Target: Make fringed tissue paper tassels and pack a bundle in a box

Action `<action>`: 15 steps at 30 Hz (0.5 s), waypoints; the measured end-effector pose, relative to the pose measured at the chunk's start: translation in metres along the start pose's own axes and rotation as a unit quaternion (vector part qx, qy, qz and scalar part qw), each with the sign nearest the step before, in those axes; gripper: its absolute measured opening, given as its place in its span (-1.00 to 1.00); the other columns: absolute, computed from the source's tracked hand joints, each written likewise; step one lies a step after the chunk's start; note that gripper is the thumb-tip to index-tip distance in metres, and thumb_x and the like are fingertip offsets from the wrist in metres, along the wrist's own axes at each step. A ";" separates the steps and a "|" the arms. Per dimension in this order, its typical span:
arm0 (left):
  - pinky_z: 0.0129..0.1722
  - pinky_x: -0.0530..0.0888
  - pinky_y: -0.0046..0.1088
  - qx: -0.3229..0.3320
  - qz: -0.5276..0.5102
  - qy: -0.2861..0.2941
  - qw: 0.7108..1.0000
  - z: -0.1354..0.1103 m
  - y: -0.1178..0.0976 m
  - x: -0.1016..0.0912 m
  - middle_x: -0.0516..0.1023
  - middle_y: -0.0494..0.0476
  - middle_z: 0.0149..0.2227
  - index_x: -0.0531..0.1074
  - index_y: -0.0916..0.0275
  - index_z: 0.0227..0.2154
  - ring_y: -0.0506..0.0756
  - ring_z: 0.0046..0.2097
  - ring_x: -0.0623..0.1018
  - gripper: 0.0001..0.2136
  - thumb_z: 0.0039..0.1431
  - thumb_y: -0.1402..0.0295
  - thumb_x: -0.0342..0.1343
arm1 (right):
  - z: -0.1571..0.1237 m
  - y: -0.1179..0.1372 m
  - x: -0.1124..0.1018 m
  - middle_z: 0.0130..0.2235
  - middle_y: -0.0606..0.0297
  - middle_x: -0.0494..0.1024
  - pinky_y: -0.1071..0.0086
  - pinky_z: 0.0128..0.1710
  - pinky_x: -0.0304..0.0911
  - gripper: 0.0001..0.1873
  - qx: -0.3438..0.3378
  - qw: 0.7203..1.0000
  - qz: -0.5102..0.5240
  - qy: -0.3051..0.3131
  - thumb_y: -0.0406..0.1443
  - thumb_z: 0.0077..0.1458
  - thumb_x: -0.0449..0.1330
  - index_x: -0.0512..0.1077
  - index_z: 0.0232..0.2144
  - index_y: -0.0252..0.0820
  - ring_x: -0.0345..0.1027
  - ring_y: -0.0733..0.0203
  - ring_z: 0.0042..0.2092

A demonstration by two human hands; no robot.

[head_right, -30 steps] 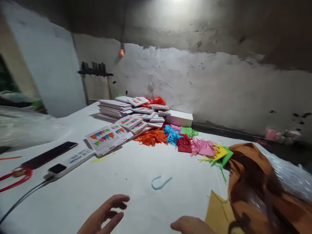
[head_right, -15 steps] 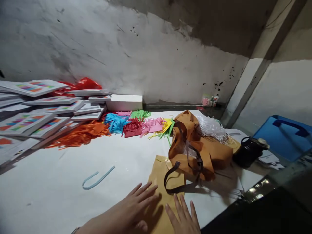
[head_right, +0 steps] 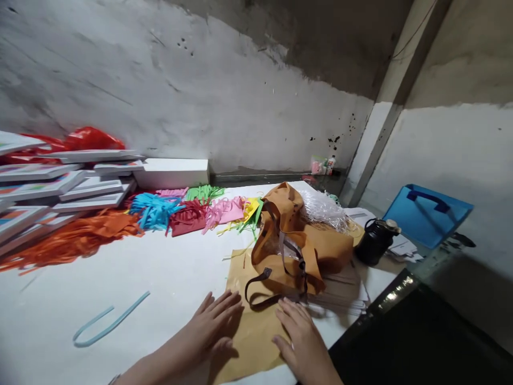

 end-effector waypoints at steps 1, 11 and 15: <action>0.30 0.11 0.27 0.001 0.002 -0.004 1.000 -0.005 0.005 0.000 0.21 0.35 0.37 0.25 0.12 0.31 0.41 0.39 0.17 -0.47 0.36 0.06 0.01 | -0.012 -0.005 -0.003 0.17 0.10 0.49 0.16 0.21 0.30 -0.62 -0.015 0.998 -0.008 -0.058 -0.25 0.27 0.16 0.48 0.10 -0.14 0.37 0.03 0.21; 0.10 0.54 -0.23 0.043 -0.089 -0.081 0.992 0.006 -0.016 -0.052 0.47 0.22 0.21 0.44 0.03 0.12 0.23 0.16 0.52 -0.69 0.37 0.28 0.01 | -0.087 -0.087 -0.042 -0.12 0.07 0.65 0.24 -0.07 0.50 -0.55 0.145 0.927 -0.180 -0.296 -0.12 0.40 -0.04 0.58 -0.16 -0.23 0.57 0.06 -0.10; 0.08 0.53 -0.27 0.138 -0.144 -0.011 0.980 0.054 -0.082 -0.060 0.54 0.22 0.10 0.51 0.13 0.00 0.20 0.10 0.55 -0.74 0.35 0.39 0.00 | -0.041 -0.133 -0.062 -0.08 0.02 0.62 0.04 0.16 0.31 -0.64 0.160 0.934 -0.202 -0.246 -0.29 0.38 -0.03 0.57 -0.12 -0.25 0.49 0.01 0.02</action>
Point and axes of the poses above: each hand's wrist, its own z-axis towards the middle knuckle, its own x-axis out of the palm, y = z × x, the point moved 5 cm from there along z, towards the middle knuckle
